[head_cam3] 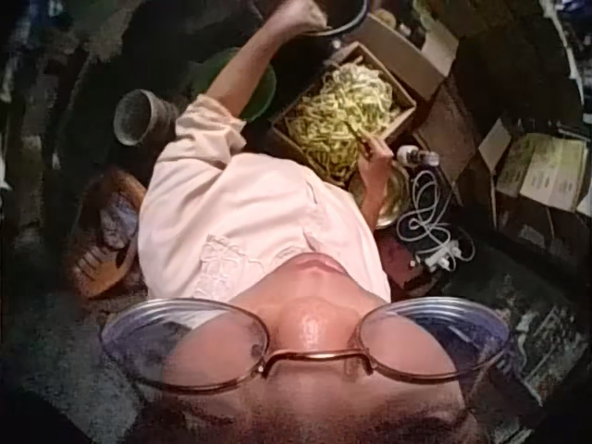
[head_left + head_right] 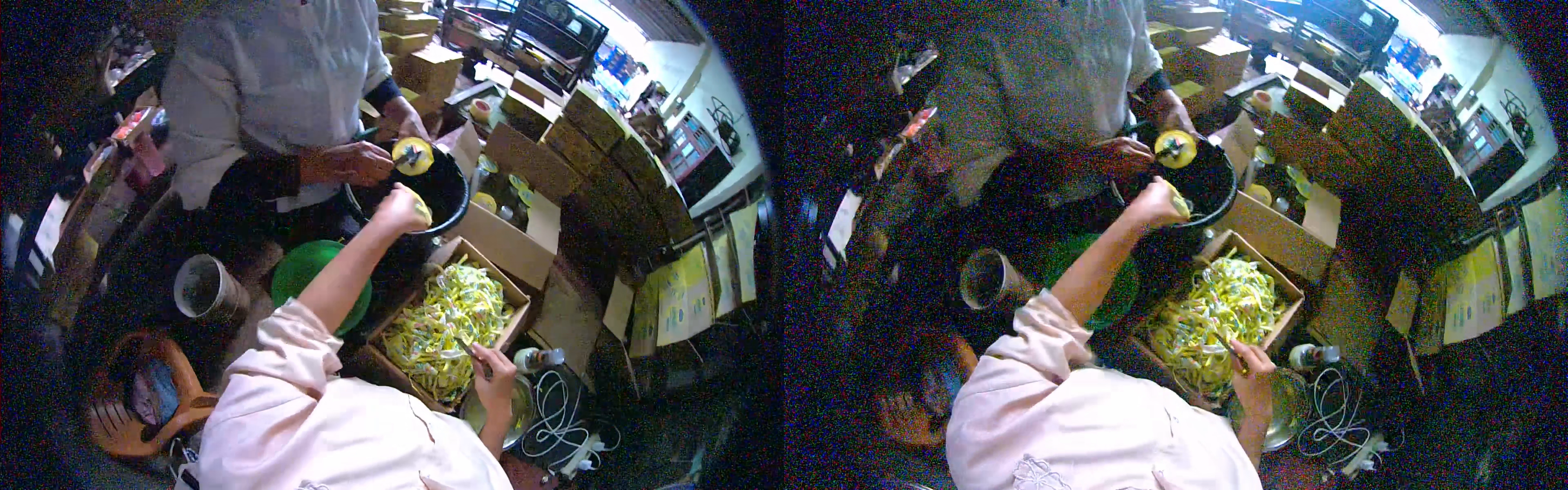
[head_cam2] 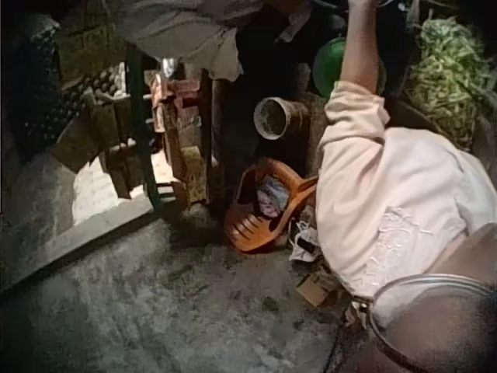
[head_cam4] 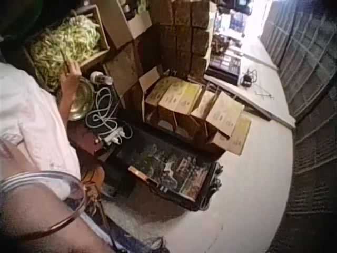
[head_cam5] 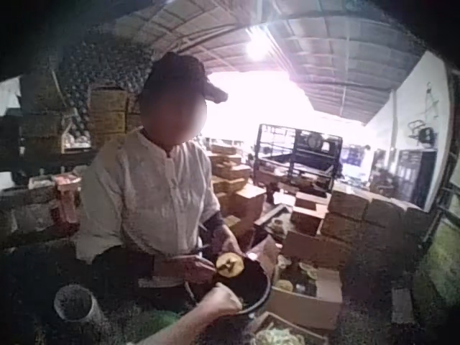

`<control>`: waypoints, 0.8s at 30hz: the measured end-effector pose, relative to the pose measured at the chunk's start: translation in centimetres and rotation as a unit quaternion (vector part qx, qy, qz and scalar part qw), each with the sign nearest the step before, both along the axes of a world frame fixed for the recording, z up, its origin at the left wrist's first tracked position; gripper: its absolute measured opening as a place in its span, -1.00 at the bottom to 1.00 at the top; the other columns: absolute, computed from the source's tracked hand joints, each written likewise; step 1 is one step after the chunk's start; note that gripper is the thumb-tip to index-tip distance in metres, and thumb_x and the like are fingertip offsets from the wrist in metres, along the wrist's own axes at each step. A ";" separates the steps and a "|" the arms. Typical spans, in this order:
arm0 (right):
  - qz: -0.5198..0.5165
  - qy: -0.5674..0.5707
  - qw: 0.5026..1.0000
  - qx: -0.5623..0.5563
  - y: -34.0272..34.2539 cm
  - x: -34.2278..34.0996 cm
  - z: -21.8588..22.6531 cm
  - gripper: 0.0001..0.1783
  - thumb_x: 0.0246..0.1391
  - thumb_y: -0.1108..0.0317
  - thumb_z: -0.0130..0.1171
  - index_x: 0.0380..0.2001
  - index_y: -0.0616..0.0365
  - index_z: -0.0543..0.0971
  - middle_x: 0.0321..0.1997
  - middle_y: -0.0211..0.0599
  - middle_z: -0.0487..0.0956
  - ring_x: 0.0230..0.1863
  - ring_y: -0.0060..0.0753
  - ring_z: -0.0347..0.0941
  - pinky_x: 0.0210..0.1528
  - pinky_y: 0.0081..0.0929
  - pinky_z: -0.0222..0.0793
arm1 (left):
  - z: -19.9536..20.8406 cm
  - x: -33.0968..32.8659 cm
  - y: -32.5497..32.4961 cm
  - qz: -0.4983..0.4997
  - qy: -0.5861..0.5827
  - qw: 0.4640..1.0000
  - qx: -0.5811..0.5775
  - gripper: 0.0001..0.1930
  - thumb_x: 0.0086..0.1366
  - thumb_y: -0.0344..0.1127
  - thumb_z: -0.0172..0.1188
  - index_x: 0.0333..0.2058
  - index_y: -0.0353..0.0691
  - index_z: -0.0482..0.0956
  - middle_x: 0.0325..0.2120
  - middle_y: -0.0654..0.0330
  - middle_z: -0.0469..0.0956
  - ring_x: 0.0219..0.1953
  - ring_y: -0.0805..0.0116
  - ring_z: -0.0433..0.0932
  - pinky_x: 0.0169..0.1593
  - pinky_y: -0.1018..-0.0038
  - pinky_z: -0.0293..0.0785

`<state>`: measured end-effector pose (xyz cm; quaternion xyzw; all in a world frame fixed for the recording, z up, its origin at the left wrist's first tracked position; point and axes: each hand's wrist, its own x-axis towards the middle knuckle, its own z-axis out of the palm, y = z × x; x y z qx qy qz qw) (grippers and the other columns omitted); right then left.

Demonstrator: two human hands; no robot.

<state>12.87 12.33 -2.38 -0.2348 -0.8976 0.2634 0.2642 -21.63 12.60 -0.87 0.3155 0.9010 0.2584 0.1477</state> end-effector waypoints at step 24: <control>-0.037 -0.024 0.999 -0.028 -3.9 0.7 -0.3 -0.67 -0.29 0.66 0.13 -0.33 0.20 0.53 -0.44 -0.16 0.52 -0.44 -0.32 0.47 -0.39 -0.52 0.37 | -2.8 -2.2 5.7 0.026 0.192 0.896 -0.399 -0.33 -0.21 -0.36 0.33 -0.02 -0.14 0.31 -0.07 0.19 0.29 -0.03 0.12 0.27 -0.15 0.01 0.36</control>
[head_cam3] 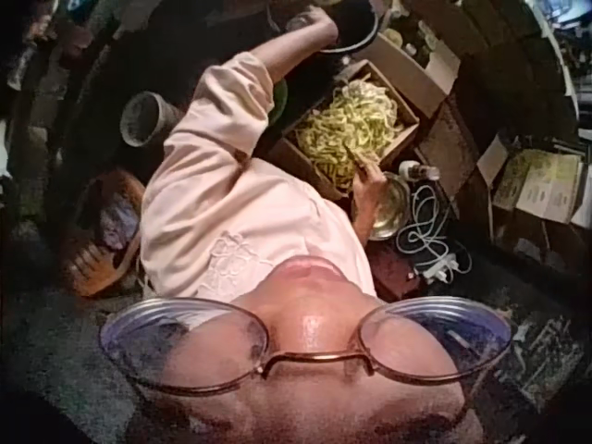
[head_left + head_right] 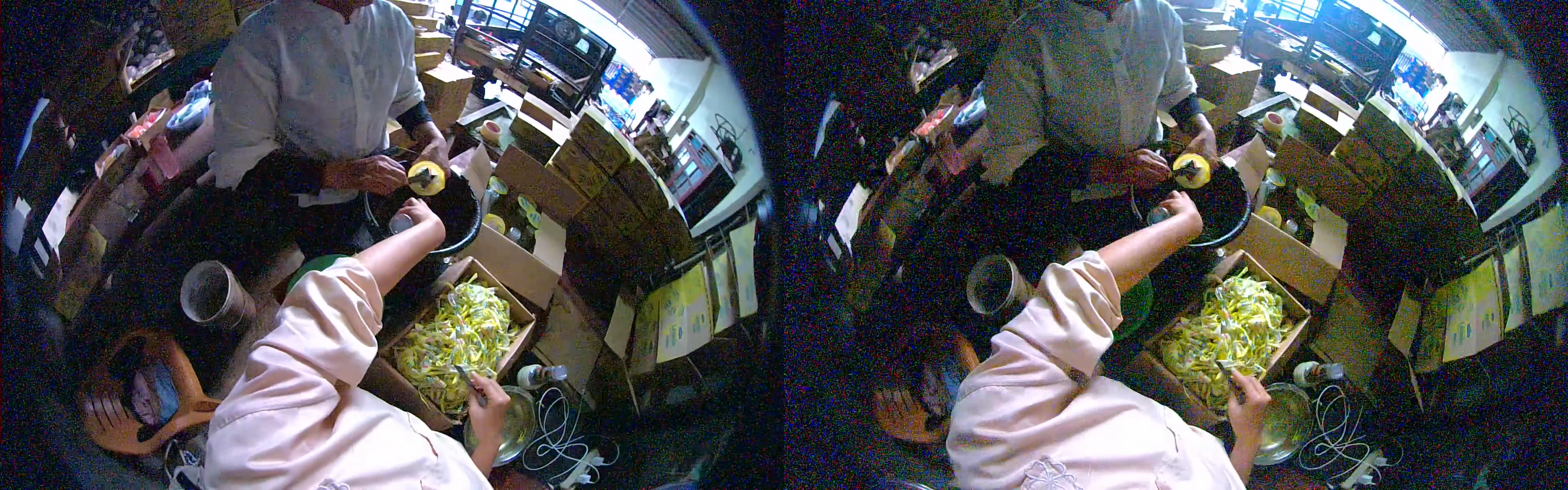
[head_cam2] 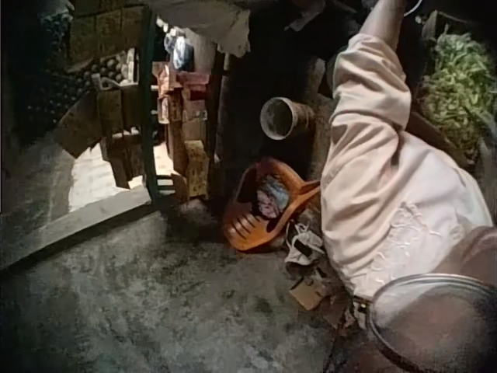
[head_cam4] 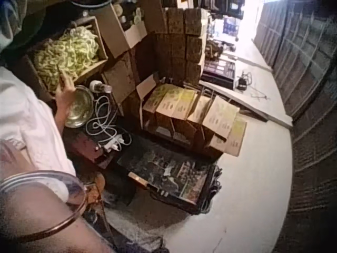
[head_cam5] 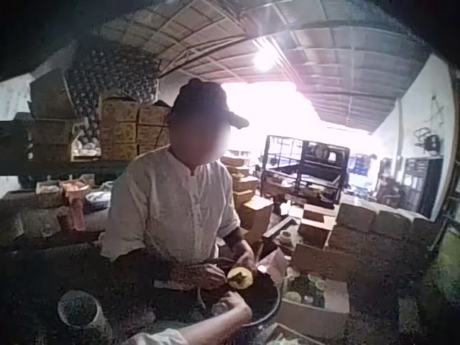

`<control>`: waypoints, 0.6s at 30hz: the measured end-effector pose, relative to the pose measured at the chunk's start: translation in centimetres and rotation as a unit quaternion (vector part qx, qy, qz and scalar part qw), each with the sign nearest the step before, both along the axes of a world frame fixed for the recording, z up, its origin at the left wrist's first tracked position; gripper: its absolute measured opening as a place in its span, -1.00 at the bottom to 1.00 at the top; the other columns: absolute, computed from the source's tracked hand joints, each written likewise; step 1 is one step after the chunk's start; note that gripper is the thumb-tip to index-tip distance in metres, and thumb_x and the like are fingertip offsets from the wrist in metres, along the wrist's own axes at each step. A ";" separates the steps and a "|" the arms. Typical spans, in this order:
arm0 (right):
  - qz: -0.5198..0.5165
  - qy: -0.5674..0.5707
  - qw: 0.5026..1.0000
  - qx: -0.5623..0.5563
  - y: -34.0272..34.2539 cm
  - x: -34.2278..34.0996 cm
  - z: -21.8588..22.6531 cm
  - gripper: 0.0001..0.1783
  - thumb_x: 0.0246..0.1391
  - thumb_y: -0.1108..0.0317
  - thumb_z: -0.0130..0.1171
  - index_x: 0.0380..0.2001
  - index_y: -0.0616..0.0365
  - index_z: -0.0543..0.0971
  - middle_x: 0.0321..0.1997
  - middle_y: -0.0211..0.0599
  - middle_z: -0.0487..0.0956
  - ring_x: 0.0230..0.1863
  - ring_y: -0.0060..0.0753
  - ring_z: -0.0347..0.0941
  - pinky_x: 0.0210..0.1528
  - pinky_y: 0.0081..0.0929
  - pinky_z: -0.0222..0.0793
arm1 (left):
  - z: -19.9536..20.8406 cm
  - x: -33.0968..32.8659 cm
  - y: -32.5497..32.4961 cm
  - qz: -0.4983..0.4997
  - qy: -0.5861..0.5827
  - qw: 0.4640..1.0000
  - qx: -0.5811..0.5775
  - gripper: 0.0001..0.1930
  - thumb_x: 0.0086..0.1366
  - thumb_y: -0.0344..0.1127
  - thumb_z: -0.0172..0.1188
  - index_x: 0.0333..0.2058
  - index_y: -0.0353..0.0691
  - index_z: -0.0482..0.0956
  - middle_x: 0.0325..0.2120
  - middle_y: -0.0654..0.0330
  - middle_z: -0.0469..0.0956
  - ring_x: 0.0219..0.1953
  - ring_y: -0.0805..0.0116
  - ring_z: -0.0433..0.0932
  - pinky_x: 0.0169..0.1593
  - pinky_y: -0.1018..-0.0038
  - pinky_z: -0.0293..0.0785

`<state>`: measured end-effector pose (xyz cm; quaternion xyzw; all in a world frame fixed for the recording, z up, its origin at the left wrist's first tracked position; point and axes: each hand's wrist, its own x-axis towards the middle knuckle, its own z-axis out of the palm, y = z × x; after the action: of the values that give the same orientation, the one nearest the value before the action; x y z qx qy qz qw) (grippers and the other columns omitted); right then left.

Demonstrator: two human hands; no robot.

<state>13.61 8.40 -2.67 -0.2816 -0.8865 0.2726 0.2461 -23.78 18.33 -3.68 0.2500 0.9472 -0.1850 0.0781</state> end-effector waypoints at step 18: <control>-0.042 0.031 0.999 -0.004 -2.9 -2.1 0.1 -0.71 -0.32 0.65 0.12 -0.39 0.20 0.54 -0.50 -0.21 0.52 -0.46 -0.33 0.46 -0.41 -0.51 0.35 | 4.5 1.2 -1.9 -0.148 -0.125 0.978 -0.078 -0.61 -0.09 -0.29 0.25 -0.20 -0.20 0.50 -0.19 0.17 0.46 -0.20 0.17 0.47 -0.24 0.09 0.45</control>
<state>11.49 5.49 -2.58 -0.3116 -0.8645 0.2744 0.2833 -22.57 16.45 0.78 0.4015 0.8652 -0.2351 0.1871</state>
